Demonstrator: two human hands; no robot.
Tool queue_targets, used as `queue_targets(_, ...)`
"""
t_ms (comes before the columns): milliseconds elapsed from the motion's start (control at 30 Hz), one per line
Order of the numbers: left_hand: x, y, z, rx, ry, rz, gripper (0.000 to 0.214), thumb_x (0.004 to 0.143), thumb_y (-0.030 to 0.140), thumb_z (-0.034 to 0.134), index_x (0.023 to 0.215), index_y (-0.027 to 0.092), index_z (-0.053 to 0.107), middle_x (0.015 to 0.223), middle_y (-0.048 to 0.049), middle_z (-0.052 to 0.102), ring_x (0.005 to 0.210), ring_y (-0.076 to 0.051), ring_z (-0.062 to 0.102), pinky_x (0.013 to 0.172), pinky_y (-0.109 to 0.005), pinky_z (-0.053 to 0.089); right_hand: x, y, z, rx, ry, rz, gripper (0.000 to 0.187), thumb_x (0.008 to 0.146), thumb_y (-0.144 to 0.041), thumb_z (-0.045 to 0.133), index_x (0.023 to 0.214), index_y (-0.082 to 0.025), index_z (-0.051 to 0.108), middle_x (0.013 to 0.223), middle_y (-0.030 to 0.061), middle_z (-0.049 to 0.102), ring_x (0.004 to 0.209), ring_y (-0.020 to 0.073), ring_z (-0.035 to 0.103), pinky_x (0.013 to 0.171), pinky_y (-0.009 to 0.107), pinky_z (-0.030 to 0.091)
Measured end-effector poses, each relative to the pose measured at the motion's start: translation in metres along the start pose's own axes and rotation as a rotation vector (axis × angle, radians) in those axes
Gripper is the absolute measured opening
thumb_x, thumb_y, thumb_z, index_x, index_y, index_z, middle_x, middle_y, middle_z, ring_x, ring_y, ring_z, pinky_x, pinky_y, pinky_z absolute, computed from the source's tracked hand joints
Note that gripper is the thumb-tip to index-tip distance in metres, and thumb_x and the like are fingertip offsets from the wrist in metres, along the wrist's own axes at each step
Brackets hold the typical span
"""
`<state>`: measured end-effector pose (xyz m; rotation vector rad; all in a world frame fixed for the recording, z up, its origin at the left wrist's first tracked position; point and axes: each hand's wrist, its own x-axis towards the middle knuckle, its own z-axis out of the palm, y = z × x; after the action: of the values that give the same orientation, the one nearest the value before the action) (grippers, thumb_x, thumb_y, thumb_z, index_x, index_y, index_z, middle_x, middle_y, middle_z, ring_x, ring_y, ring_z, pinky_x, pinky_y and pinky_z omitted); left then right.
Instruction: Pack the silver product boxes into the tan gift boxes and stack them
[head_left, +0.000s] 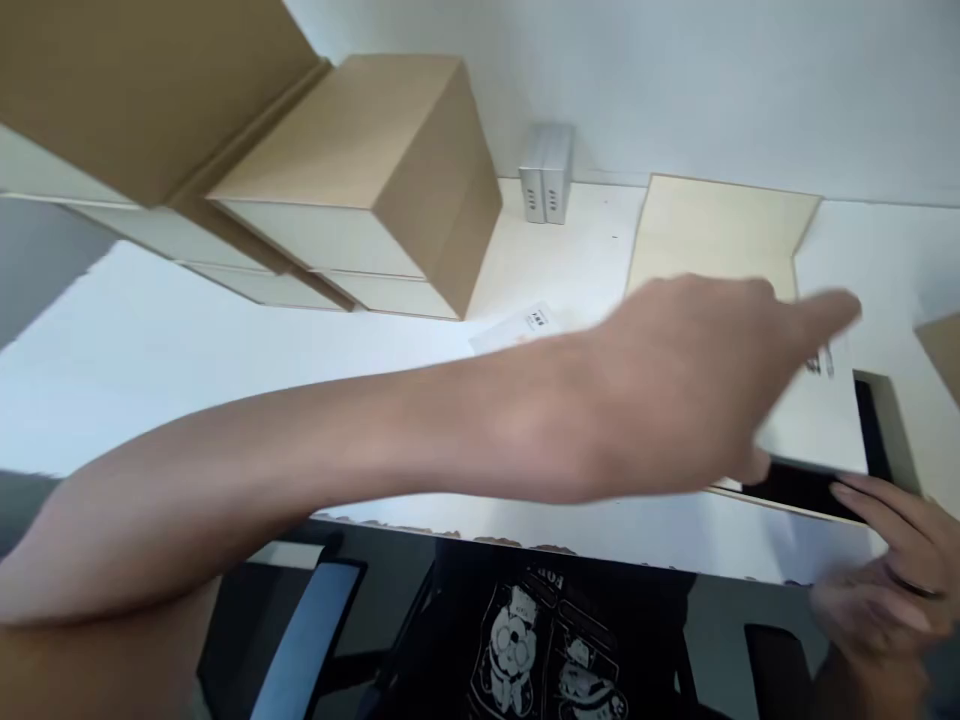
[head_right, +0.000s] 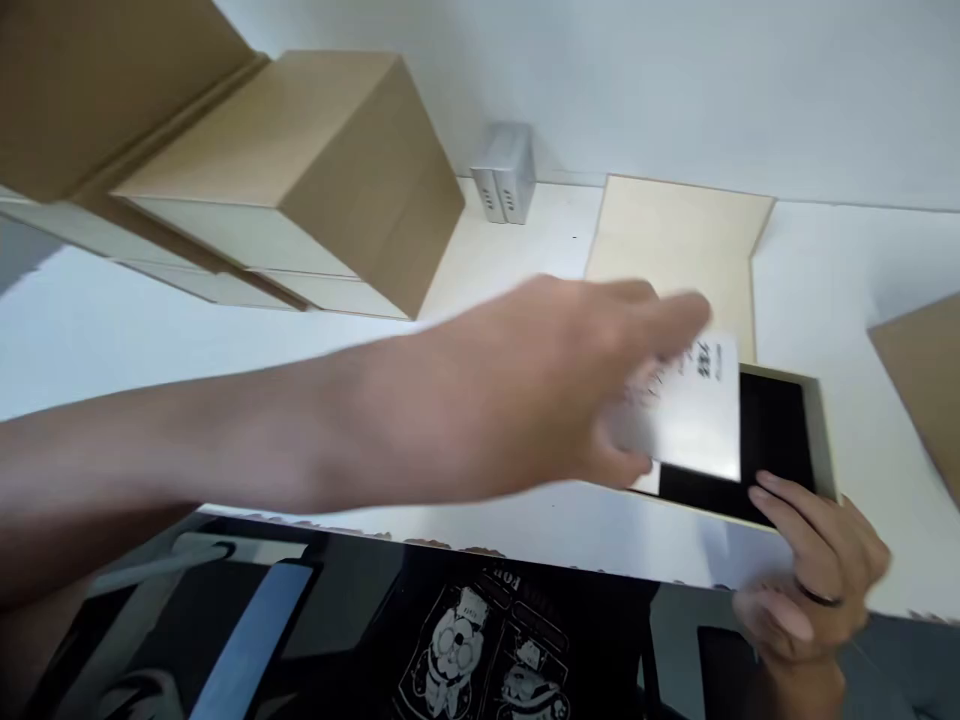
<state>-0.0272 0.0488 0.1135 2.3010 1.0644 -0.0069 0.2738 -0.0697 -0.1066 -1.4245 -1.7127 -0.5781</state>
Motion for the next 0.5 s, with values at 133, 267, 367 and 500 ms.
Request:
queue_targets(133,0.053,0.039,0.03,0.068,-0.163,0.184,0.065,0.089,0.017,0.069,0.149,0.016,0.045,0.117,-0.0078,0.07,0.089,-0.019,0.063,0.071,-0.031,0.044,0.003,-0.008,-0.001,0.115,0.109,-0.208,0.064,0.108,-0.064,0.019,0.109,-0.023,0.067,0.085,0.0119,0.071,0.094,0.0313,0.076,0.076,0.046,0.058)
queue_targets(267,0.076,0.045,0.038,0.042,-0.269,0.163,0.066,0.091,0.028,0.073,0.148,0.011,0.044,0.116,-0.0116,0.07,0.094,-0.023,0.064,0.075,-0.034,0.045,0.008,-0.019,-0.001,0.148,0.079,-0.159,0.064,0.109,-0.061,0.018,0.122,-0.022,0.067,0.095,0.0105,0.068,0.101,0.0295,0.071,0.083,0.047,0.056)
queue_targets(367,0.083,0.039,0.043,0.079,-0.233,0.123,0.08,0.085,0.047,0.082,0.147,0.012,0.045,0.112,-0.0117,0.071,0.094,-0.025,0.066,0.08,-0.036,0.045,0.014,-0.027,0.0,0.246,0.058,-0.111,0.064,0.108,-0.064,0.019,0.121,-0.023,0.066,0.098,0.0089,0.067,0.096,0.0261,0.069,0.085,0.045,0.056)
queue_targets(500,0.092,0.034,0.057,0.091,-0.213,0.12,0.089,0.08,0.063,0.081,0.144,0.011,0.047,0.116,-0.0149,0.071,0.1,-0.03,0.068,0.079,-0.036,0.047,0.021,-0.035,0.004,0.292,0.162,-0.064,0.062,0.106,-0.07,0.023,0.118,-0.022,0.061,0.101,0.0079,0.059,0.09,0.0226,0.063,0.081,0.043,0.056)
